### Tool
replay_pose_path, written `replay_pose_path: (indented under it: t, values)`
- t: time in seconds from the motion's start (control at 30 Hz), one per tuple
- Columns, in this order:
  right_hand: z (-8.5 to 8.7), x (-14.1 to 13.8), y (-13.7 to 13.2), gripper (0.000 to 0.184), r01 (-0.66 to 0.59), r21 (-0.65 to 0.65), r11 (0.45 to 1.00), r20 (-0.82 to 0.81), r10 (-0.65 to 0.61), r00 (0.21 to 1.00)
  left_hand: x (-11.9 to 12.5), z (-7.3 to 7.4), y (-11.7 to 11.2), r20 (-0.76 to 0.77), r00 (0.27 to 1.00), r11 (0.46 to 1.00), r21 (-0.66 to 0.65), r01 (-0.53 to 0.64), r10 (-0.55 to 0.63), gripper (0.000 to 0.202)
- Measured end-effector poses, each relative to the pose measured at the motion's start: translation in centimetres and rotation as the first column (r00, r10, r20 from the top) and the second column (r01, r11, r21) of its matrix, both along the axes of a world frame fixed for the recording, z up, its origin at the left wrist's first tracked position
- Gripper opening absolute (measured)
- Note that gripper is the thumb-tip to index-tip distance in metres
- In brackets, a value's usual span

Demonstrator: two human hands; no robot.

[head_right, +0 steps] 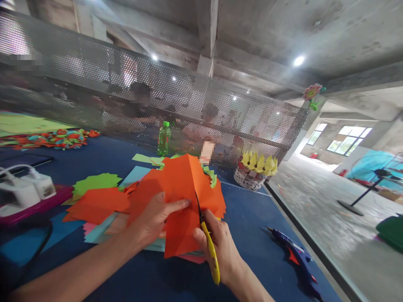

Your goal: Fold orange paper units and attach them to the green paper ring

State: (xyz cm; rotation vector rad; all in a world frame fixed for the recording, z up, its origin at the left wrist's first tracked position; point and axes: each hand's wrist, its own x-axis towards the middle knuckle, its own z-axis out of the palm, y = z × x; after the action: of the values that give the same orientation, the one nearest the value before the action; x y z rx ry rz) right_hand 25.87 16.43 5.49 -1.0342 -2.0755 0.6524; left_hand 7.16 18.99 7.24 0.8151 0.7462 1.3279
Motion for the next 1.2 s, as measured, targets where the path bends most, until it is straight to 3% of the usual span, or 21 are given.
replay_pose_path:
  t: [0.23, 0.5, 0.8, 1.2]
  values:
    - [-0.3, 0.2, -0.3, 0.045, 0.005, -0.103, 0.995, -0.031, -0.008, 0.999, 0.0, -0.1, 0.0, 0.004, 1.0, 1.0, 0.006, 0.016, -0.016, 0.038]
    - [-0.8, 0.0, 0.0, 0.042, 0.054, -0.074, 0.996, -0.054, -0.058, 0.997, -0.1, 0.1, -0.1, 0.004, 0.999, 0.999, -0.002, 0.036, -0.036, 0.039]
    - [-1.6, 0.3, 0.0, 0.041, 0.013, -0.166, 0.986, -0.099, -0.03, 0.995, -0.1, 0.1, -0.2, -0.016, 0.999, 0.999, -0.014, 0.036, -0.037, 0.038]
    - [-1.3, 0.0, 0.0, 0.044, 0.086, -0.144, 0.986, -0.099, -0.1, 0.99, -0.2, 0.2, -0.1, 0.016, 0.999, 0.999, -0.005, 0.045, -0.045, 0.034]
